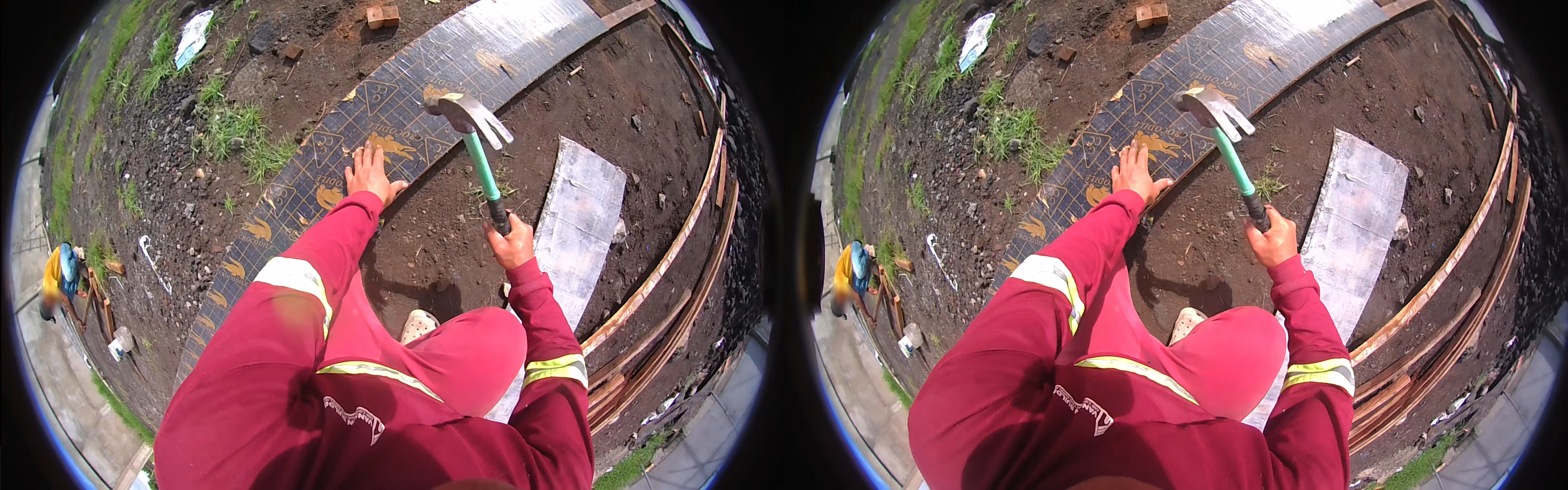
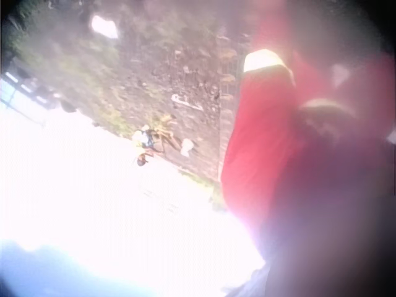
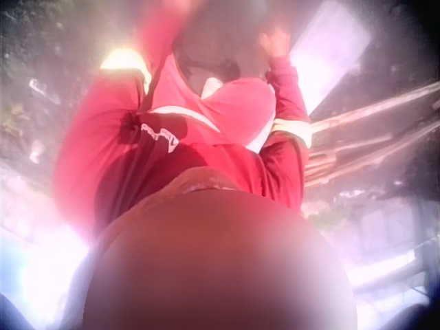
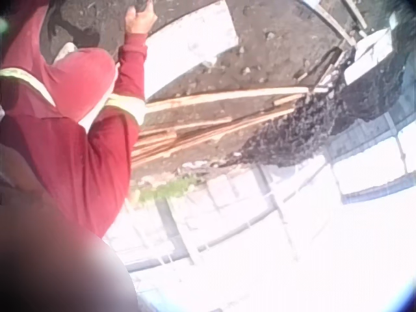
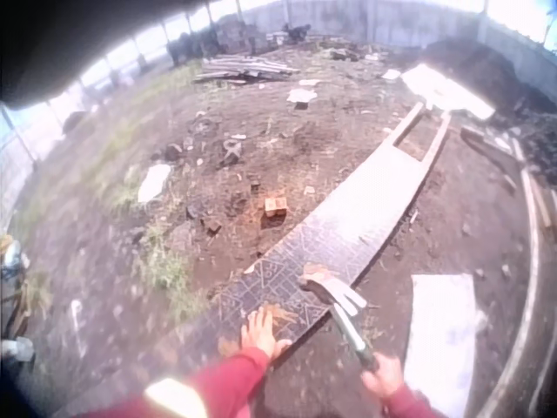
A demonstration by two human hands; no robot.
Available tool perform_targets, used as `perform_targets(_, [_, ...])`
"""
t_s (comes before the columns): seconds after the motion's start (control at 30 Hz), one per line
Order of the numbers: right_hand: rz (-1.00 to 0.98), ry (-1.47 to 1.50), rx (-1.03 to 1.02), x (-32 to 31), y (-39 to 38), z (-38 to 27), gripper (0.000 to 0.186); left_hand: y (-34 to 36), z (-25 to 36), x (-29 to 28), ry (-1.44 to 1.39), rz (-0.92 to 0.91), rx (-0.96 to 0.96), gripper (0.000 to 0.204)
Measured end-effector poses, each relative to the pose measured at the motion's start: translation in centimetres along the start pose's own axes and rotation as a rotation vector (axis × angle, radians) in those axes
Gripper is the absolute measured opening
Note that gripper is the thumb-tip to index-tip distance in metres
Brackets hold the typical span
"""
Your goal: The person places a long solar panel onto a curved wooden frame on the ground, then repeatedly hammers nails into the panel to secure it. They retrieve additional nails from a bucket and continue fastening the panel along its length.
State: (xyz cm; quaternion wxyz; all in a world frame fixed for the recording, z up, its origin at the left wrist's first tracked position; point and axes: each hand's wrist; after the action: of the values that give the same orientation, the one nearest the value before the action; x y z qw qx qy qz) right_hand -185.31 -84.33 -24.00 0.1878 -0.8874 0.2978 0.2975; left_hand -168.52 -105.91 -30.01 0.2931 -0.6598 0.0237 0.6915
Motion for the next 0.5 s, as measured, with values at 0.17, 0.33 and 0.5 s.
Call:
perform_targets(0.17, [0.244, 0.62, -0.279, -2.4, 1.5, -3.4, 0.012, 0.1, -0.2, 0.4, -0.028, 0.023, 0.002, 0.087])
perform_targets(0.33, [0.048, -0.115, -0.256, 1.9, -0.9, 2.3, 0.007, 0.1, -0.1, 0.1, -0.015, -0.009, -0.002, 0.087])
perform_targets(0.5, [0.062, -0.126, -0.087, 1.5, -1.1, 3.4, 0.009, -0.1, -0.2, 0.0, -0.023, 0.01, 0.006, 0.087])
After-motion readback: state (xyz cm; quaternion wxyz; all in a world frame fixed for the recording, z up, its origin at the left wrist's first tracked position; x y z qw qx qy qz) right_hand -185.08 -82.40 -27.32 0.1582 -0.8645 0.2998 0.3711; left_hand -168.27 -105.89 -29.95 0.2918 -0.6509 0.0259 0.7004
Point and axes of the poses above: each hand's wrist, its own y-axis towards the middle knuckle, its own x-axis out of the palm, z = x × y, and after that the axes turned 6 degrees about z, right-handed
